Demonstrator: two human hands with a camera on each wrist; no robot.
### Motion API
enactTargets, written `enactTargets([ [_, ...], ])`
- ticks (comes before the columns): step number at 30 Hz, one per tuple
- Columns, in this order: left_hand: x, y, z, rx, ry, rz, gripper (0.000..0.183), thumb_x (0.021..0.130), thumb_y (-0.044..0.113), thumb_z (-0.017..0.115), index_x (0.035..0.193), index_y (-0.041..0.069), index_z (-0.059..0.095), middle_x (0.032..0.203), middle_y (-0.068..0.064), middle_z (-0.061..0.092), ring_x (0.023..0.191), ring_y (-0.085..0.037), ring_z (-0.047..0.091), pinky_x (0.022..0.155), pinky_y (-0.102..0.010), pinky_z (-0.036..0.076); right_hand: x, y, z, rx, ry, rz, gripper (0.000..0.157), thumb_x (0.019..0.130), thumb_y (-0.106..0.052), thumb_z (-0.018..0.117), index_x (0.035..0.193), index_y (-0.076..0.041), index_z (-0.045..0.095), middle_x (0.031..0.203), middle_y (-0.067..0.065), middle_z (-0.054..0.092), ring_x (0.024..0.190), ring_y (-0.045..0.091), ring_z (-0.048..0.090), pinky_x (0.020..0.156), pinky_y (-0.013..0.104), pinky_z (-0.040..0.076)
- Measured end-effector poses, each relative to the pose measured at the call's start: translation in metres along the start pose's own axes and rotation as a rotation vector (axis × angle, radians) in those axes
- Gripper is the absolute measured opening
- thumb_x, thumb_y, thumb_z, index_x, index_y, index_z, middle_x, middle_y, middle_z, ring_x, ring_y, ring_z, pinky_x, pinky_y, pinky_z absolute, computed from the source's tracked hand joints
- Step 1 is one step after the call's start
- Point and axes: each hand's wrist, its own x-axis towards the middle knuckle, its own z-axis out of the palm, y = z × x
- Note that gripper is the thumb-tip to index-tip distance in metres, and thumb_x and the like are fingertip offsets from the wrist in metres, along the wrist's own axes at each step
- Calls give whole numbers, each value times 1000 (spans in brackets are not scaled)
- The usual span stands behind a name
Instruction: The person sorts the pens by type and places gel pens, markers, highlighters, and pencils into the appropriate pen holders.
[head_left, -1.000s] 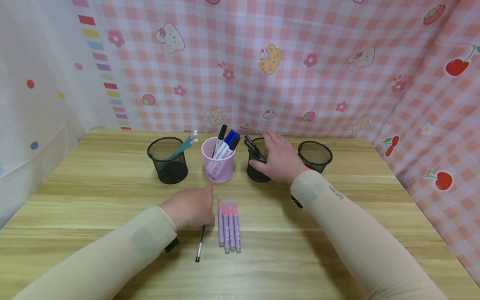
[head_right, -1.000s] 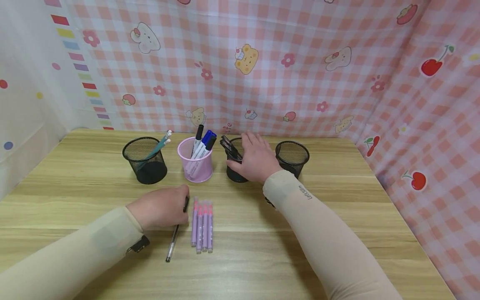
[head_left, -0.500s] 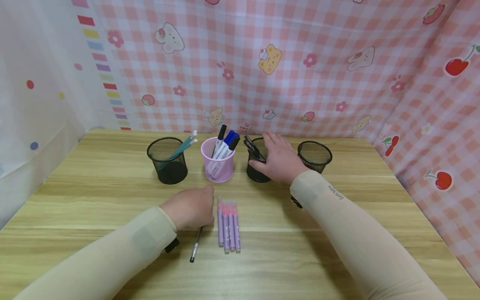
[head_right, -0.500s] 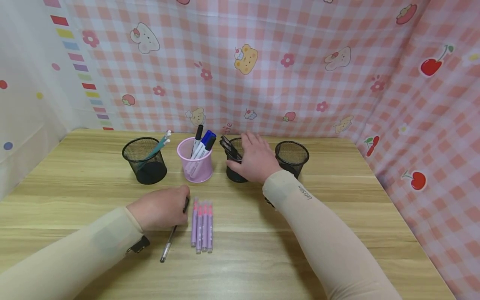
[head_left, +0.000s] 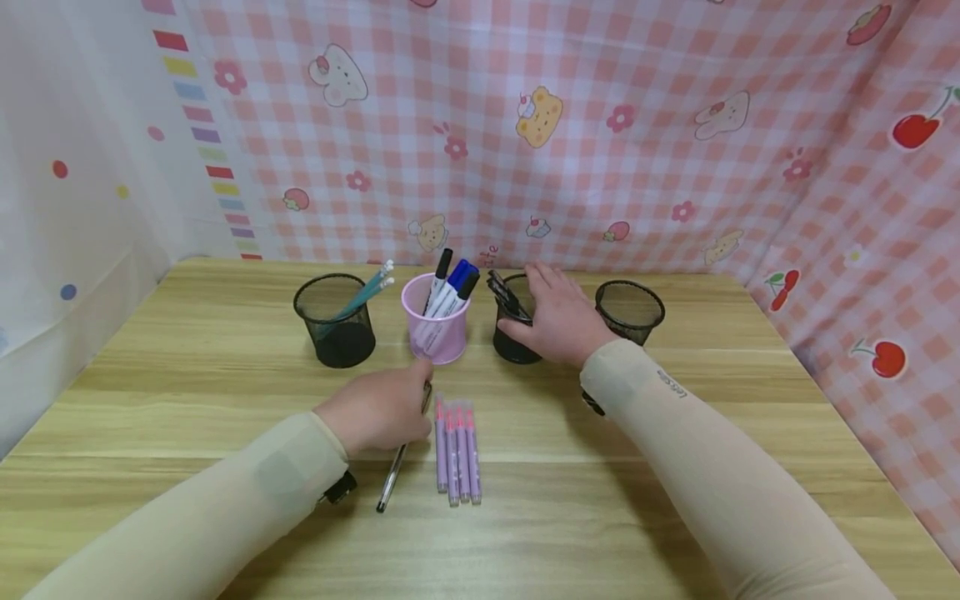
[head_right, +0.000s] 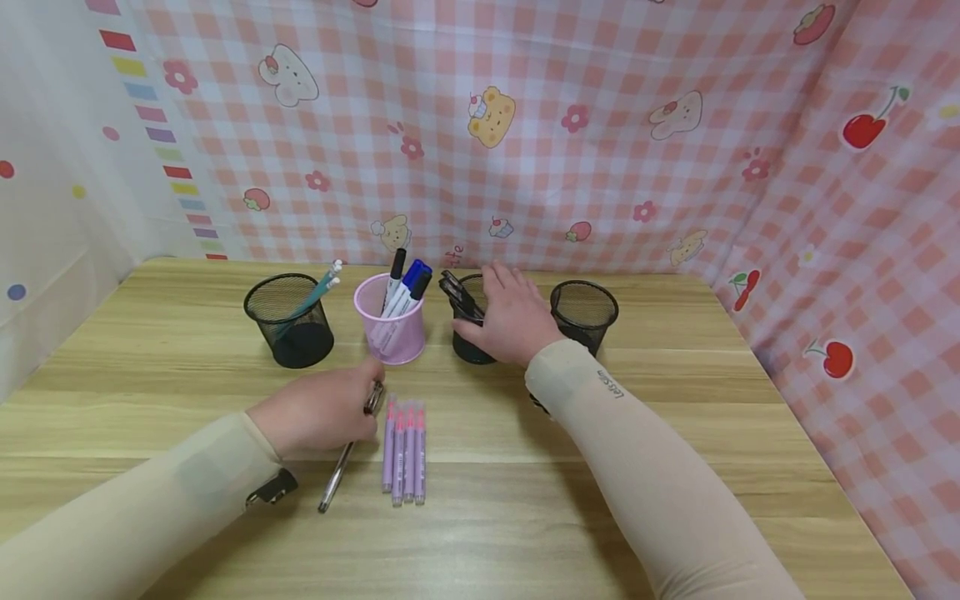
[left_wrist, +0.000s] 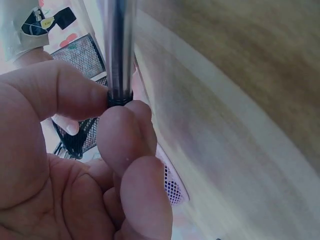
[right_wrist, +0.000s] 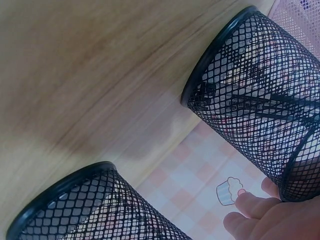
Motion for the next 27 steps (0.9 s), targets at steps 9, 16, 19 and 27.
enactTargets([
  [9,1,-1,1,-42,18,-7,57,87,19,71,139,11,49,91,-5,65,73,-23,62,60,-36,49,0,0,1,10,-1,4,103,98,-67,59,168,-2,18,176,18,17,164,37,16,134,53,15],
  [16,2,-3,1,-62,35,-10,62,89,20,71,145,12,46,94,-5,65,73,-23,62,60,-35,49,-1,0,1,18,3,6,103,98,-66,60,167,-3,19,176,18,18,164,36,17,133,53,16],
  [19,2,-3,1,-76,43,-5,61,89,19,70,145,11,47,96,-5,65,74,-22,61,61,-35,49,-1,0,0,18,2,6,103,98,-66,60,167,-2,19,176,18,18,164,36,17,133,53,16],
  [27,-2,-3,-3,-178,51,-4,53,95,21,68,142,13,46,88,-6,63,67,-20,60,56,-34,48,-1,0,1,17,2,10,102,99,-64,60,167,-2,18,176,18,17,164,36,17,134,52,16],
])
